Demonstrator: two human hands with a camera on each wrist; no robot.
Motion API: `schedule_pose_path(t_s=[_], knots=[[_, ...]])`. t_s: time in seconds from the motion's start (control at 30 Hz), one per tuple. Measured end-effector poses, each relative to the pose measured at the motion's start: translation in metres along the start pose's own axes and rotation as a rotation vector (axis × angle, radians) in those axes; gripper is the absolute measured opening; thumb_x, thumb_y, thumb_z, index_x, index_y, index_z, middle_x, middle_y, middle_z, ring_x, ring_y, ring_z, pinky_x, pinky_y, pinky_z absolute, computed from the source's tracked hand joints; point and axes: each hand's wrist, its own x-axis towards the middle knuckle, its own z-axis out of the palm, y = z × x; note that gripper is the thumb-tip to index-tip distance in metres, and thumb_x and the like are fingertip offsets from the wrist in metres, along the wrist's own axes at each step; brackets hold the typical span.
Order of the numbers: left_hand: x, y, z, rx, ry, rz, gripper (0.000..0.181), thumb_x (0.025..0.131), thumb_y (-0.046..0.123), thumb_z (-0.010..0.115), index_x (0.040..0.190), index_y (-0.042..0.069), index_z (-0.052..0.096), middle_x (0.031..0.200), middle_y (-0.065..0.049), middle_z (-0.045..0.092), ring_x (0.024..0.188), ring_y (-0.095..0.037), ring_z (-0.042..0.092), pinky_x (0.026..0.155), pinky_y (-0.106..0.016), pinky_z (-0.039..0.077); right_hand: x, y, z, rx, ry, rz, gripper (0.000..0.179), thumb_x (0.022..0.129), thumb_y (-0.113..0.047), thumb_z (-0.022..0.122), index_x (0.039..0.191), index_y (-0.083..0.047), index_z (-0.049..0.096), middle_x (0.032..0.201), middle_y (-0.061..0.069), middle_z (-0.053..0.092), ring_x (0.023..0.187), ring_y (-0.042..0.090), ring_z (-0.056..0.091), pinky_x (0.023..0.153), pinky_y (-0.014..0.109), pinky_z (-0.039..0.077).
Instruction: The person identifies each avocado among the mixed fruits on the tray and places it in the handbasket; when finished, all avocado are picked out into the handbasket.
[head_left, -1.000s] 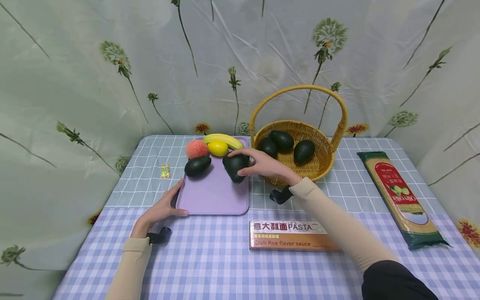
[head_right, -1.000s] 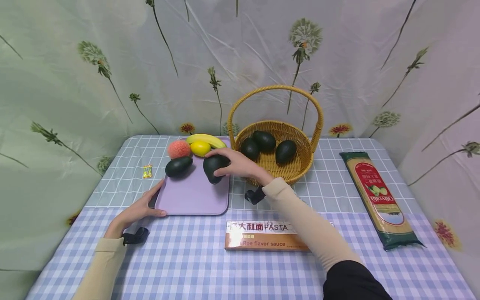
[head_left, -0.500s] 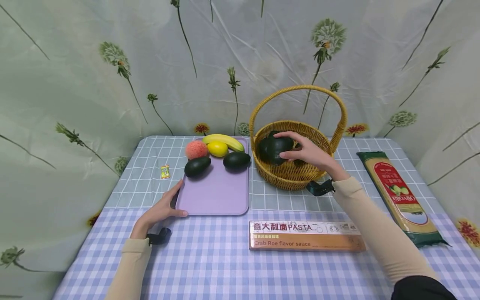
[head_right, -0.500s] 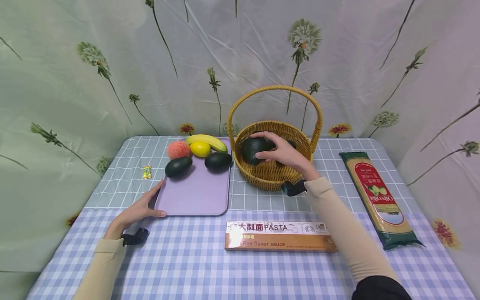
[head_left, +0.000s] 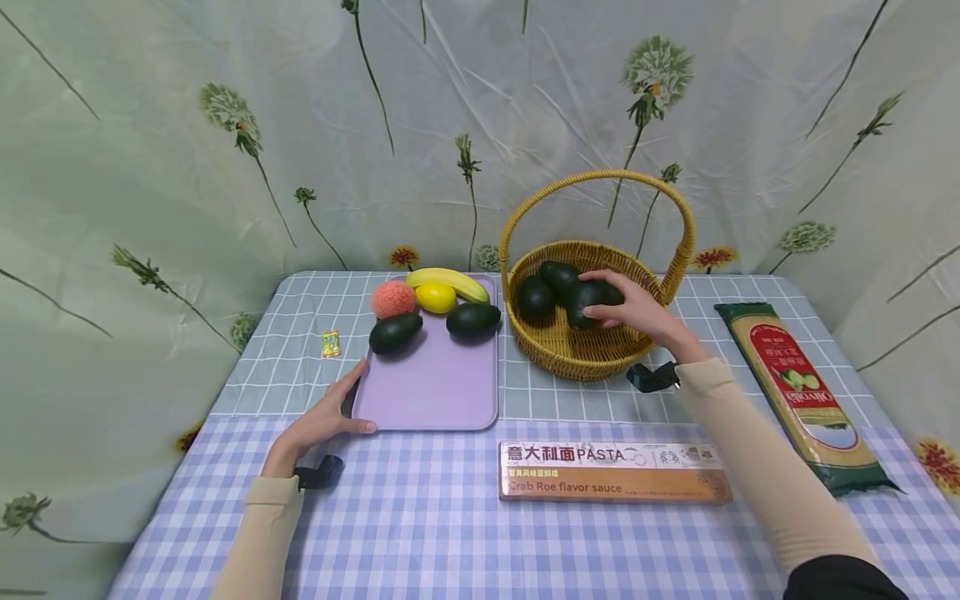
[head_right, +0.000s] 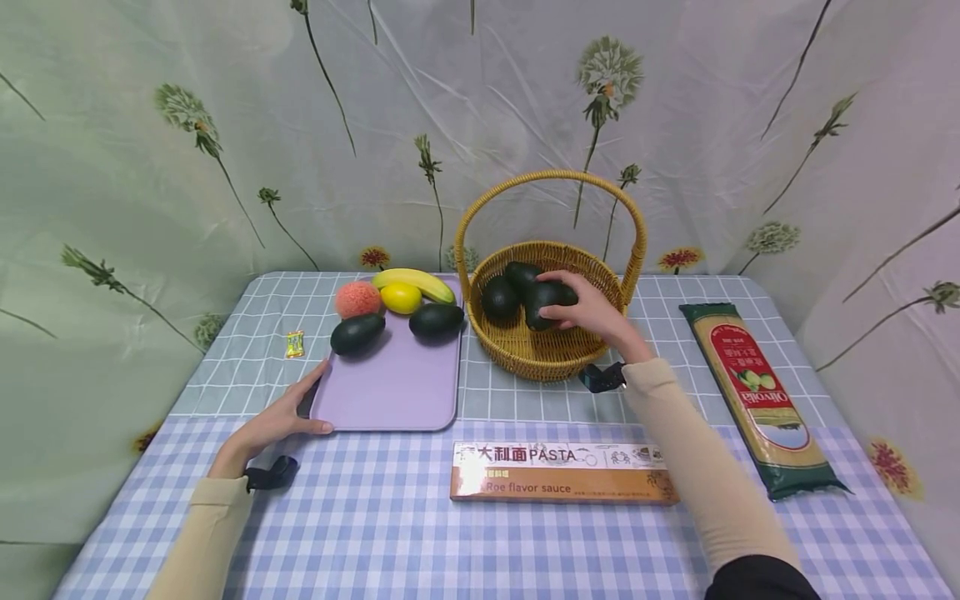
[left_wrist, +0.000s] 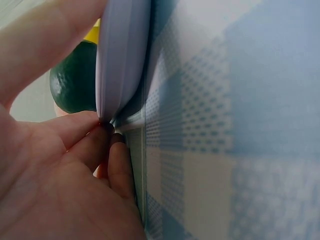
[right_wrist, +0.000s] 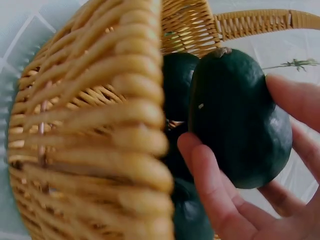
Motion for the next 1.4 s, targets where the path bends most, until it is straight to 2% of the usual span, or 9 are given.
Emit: schedule_pose_path(t_s=[0.17, 0.3, 0.53, 0.77, 0.93, 1.07, 1.17, 1.27, 1.4], knots=[[0.000, 0.000, 0.001, -0.011, -0.003, -0.001, 0.111, 0.073, 0.020, 0.082, 0.153, 0.002, 0.006, 0.157, -0.023, 0.002, 0.141, -0.044, -0.002, 0.108, -0.064, 0.003, 0.005, 0.000, 0.006, -0.031, 0.004, 0.016, 0.056, 0.093, -0.016, 0.064, 0.142, -0.005, 0.040, 0.147, 0.021, 0.027, 0.087, 0.040, 0.063, 0.078, 0.047, 0.054], [0.000, 0.001, 0.000, -0.015, -0.007, -0.007, 0.111, 0.074, 0.018, 0.082, 0.153, 0.002, 0.006, 0.157, -0.022, 0.002, 0.141, -0.044, -0.003, 0.107, -0.064, 0.002, 0.008, -0.002, 0.010, -0.038, 0.004, 0.028, 0.056, 0.093, -0.014, 0.063, 0.143, -0.003, 0.039, 0.146, 0.024, 0.026, 0.085, 0.037, 0.064, 0.077, 0.044, 0.055], [0.000, 0.002, -0.001, -0.036, -0.011, 0.003, 0.111, 0.073, 0.016, 0.082, 0.153, 0.003, 0.006, 0.157, -0.023, 0.001, 0.140, -0.045, -0.003, 0.106, -0.066, 0.001, 0.009, -0.005, 0.017, -0.008, -0.040, 0.077, 0.060, 0.094, -0.007, 0.059, 0.146, 0.003, 0.030, 0.147, 0.031, 0.010, 0.090, 0.039, 0.065, 0.081, 0.045, 0.053], [0.000, 0.005, -0.002, -0.050, -0.010, 0.004, 0.111, 0.073, 0.014, 0.082, 0.153, 0.003, 0.006, 0.157, -0.023, 0.001, 0.141, -0.044, -0.004, 0.106, -0.066, 0.001, 0.006, -0.006, 0.016, -0.044, -0.044, 0.073, 0.052, 0.096, -0.008, 0.057, 0.142, 0.005, 0.037, 0.146, 0.029, 0.024, 0.100, 0.042, 0.061, 0.084, 0.048, 0.052], [-0.001, 0.004, -0.002, -0.053, -0.010, -0.001, 0.111, 0.073, 0.013, 0.082, 0.153, 0.003, 0.006, 0.157, -0.022, 0.001, 0.141, -0.044, -0.004, 0.106, -0.066, 0.001, 0.003, -0.005, 0.015, -0.018, -0.004, -0.003, 0.045, 0.097, -0.010, 0.055, 0.137, 0.006, 0.043, 0.138, 0.028, 0.042, 0.100, 0.043, 0.060, 0.085, 0.049, 0.050], [-0.001, 0.004, -0.002, -0.048, -0.009, 0.003, 0.111, 0.073, 0.012, 0.082, 0.153, 0.003, 0.006, 0.157, -0.023, 0.002, 0.141, -0.045, -0.003, 0.106, -0.066, 0.001, 0.002, -0.009, 0.020, 0.052, -0.003, -0.096, 0.041, 0.097, -0.011, 0.055, 0.133, 0.008, 0.046, 0.129, 0.029, 0.049, 0.097, 0.037, 0.062, 0.085, 0.046, 0.051], [-0.001, 0.005, -0.003, -0.057, -0.009, 0.011, 0.111, 0.073, 0.010, 0.081, 0.153, 0.003, 0.005, 0.157, -0.024, 0.002, 0.140, -0.046, -0.003, 0.106, -0.067, 0.002, 0.003, -0.017, 0.030, 0.109, -0.037, -0.155, 0.039, 0.098, -0.010, 0.054, 0.132, 0.008, 0.047, 0.127, 0.029, 0.050, 0.096, 0.033, 0.063, 0.084, 0.047, 0.051], [-0.002, 0.006, -0.002, -0.067, -0.009, 0.014, 0.110, 0.073, 0.009, 0.081, 0.153, 0.003, 0.006, 0.157, -0.024, 0.002, 0.140, -0.045, -0.002, 0.106, -0.067, 0.002, 0.007, -0.027, 0.043, 0.150, -0.101, -0.197, 0.038, 0.097, -0.009, 0.056, 0.131, 0.006, 0.049, 0.126, 0.025, 0.051, 0.096, 0.038, 0.062, 0.084, 0.050, 0.050], [-0.001, 0.005, -0.002, -0.067, -0.009, 0.015, 0.110, 0.073, 0.009, 0.081, 0.153, 0.003, 0.006, 0.157, -0.024, 0.002, 0.141, -0.045, -0.003, 0.106, -0.066, 0.001, 0.014, -0.040, 0.065, 0.148, -0.190, -0.244, 0.040, 0.095, -0.007, 0.058, 0.132, 0.004, 0.049, 0.126, 0.024, 0.051, 0.097, 0.043, 0.060, 0.084, 0.051, 0.050]])
